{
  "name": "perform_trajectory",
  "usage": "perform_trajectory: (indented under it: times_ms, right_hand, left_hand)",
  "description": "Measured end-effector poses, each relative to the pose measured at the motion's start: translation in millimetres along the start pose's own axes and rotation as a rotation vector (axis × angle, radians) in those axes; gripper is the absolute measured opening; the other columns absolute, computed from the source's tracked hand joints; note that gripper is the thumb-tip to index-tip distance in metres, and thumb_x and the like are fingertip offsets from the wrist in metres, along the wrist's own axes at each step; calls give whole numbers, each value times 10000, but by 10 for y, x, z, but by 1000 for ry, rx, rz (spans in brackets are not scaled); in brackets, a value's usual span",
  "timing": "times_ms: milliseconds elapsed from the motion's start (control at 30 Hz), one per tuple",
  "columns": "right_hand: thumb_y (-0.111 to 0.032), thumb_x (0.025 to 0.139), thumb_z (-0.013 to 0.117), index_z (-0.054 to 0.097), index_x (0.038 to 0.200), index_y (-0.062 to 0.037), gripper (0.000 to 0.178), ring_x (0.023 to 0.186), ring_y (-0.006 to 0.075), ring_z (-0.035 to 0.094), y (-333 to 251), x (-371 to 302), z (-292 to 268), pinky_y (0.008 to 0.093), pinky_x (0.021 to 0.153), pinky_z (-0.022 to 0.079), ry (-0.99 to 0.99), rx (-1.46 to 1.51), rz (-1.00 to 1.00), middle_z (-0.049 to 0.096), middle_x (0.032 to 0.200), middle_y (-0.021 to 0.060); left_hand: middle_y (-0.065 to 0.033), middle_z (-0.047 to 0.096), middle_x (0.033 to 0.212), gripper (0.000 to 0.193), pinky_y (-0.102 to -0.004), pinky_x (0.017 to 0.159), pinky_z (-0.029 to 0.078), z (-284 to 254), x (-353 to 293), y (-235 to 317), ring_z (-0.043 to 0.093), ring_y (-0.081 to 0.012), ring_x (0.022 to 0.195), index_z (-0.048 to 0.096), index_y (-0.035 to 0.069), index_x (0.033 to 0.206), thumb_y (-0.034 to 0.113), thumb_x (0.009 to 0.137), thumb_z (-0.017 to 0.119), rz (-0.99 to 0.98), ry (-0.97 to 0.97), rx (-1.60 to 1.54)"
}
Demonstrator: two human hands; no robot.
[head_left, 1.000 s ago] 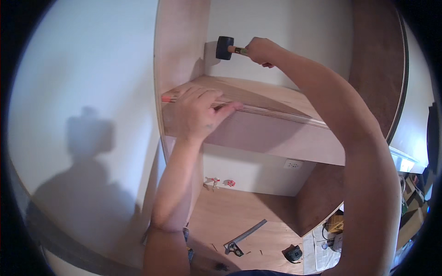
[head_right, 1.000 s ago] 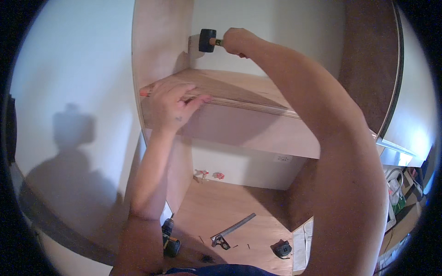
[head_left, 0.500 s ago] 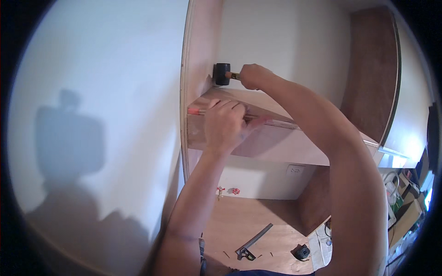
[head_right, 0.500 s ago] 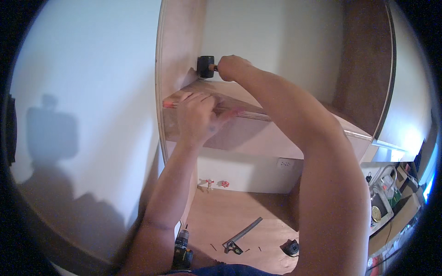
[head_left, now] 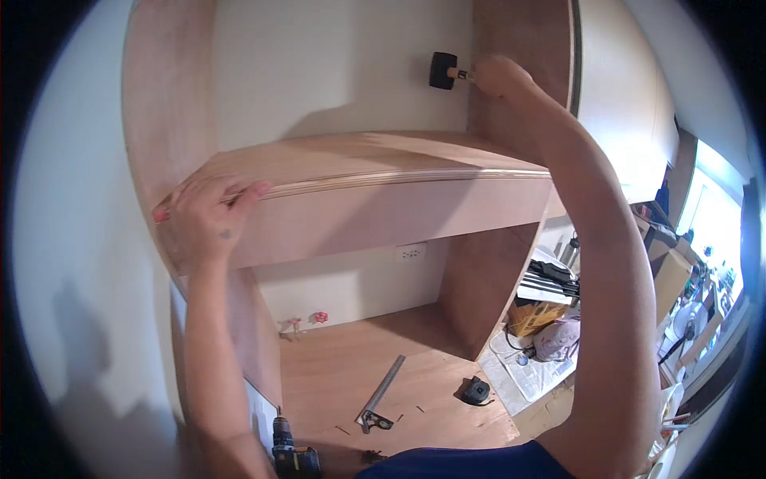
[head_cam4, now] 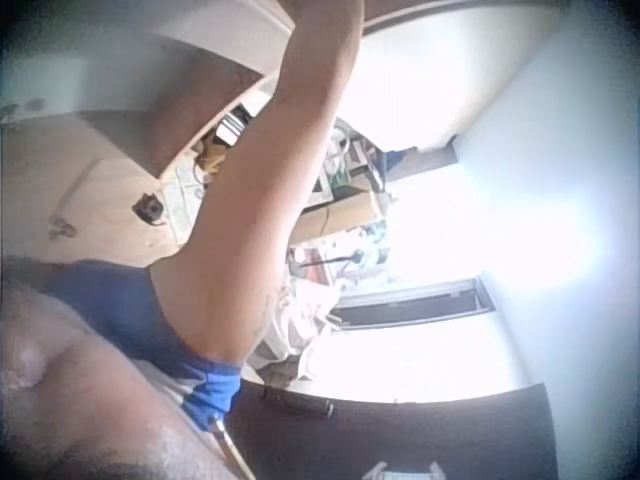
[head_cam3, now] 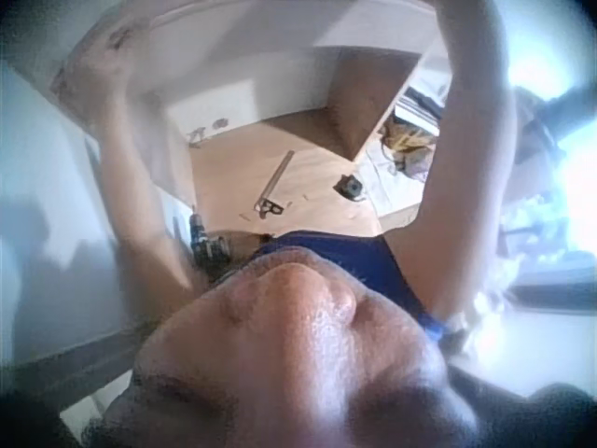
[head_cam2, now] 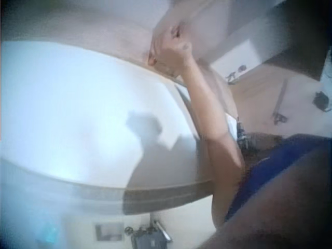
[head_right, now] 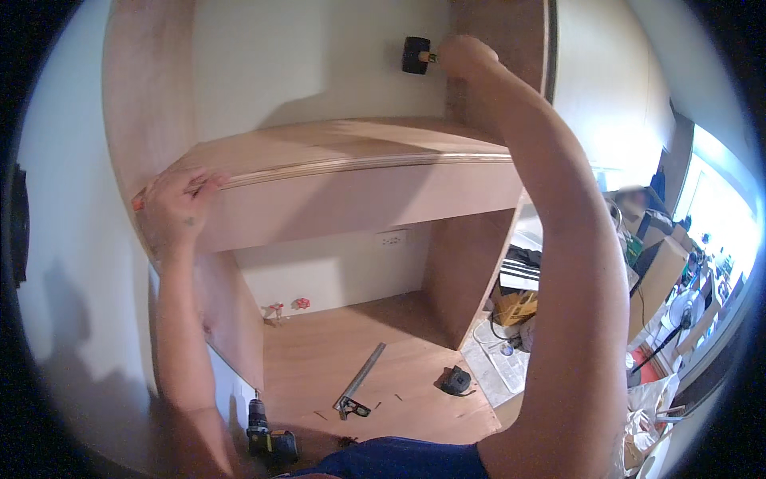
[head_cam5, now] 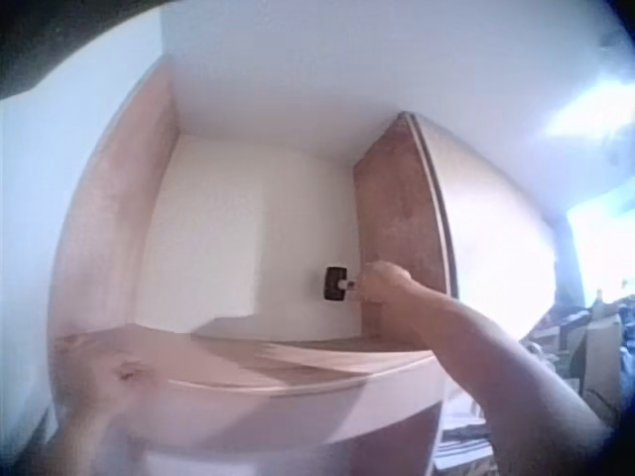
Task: The person uses a cordless drill to drive screws into a wooden cabinet structure, securing a shelf or side panel. They then use a rubber mallet to tap a curved wooden trim piece into place along the top edge of the cabinet.
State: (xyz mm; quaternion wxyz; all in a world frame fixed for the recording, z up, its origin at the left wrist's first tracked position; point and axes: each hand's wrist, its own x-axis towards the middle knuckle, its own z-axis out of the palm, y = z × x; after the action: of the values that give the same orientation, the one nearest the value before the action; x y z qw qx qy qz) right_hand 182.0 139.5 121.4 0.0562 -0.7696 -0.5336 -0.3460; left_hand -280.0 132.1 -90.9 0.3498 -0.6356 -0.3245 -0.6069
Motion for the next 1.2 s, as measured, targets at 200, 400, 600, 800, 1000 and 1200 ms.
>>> perform_trajectory:
  times_ms: [200,400,600,800,1000,1200]
  right_hand:
    - [-216,1001,575,707,1301,-143,336,1262,347,639,147,-464,458,490,1019,541,11,-22,-19,666,1357,149]
    - [-297,1009,605,743,1254,-204,296,1216,316,672,238,-384,619,505,1013,526,-170,142,-5,703,1309,111]
    - [-333,973,676,730,1247,-99,365,1216,347,667,443,-252,751,501,1037,508,-155,142,-125,678,1340,152]
    - [-336,1013,576,693,1291,-91,388,1162,419,668,893,-618,870,484,959,545,250,425,-145,707,1229,217]
    - [-277,1059,512,561,1458,-101,438,1013,361,731,1138,-2166,953,433,865,543,589,1079,-159,726,1104,245]
    - [-211,1097,459,547,1433,22,418,573,60,475,660,-4912,2338,238,491,392,304,1454,-97,512,698,-47]
  left_hand:
    - [-77,772,896,380,-385,864,514,-96,-26,-22,719,-270,880,782,60,860,400,728,887,-27,-58,81]
    - [-68,773,961,274,-363,886,502,-136,-60,76,696,-263,955,801,97,909,327,774,863,-164,-109,168]
    - [-28,768,984,261,-386,976,462,-157,-34,150,663,-242,1055,812,156,937,400,850,783,-236,-234,198]
    - [-141,650,1299,547,-458,1098,397,-159,-74,352,539,-337,1276,696,109,1260,473,859,771,-147,-53,429]
    - [-220,524,1433,760,-497,1152,354,-442,-695,936,444,-406,1369,496,32,1454,412,868,795,-413,208,115]
    - [-174,531,1454,684,-455,1159,367,-1595,-1669,1474,476,-337,1374,517,3,1429,166,841,826,-374,110,-127]
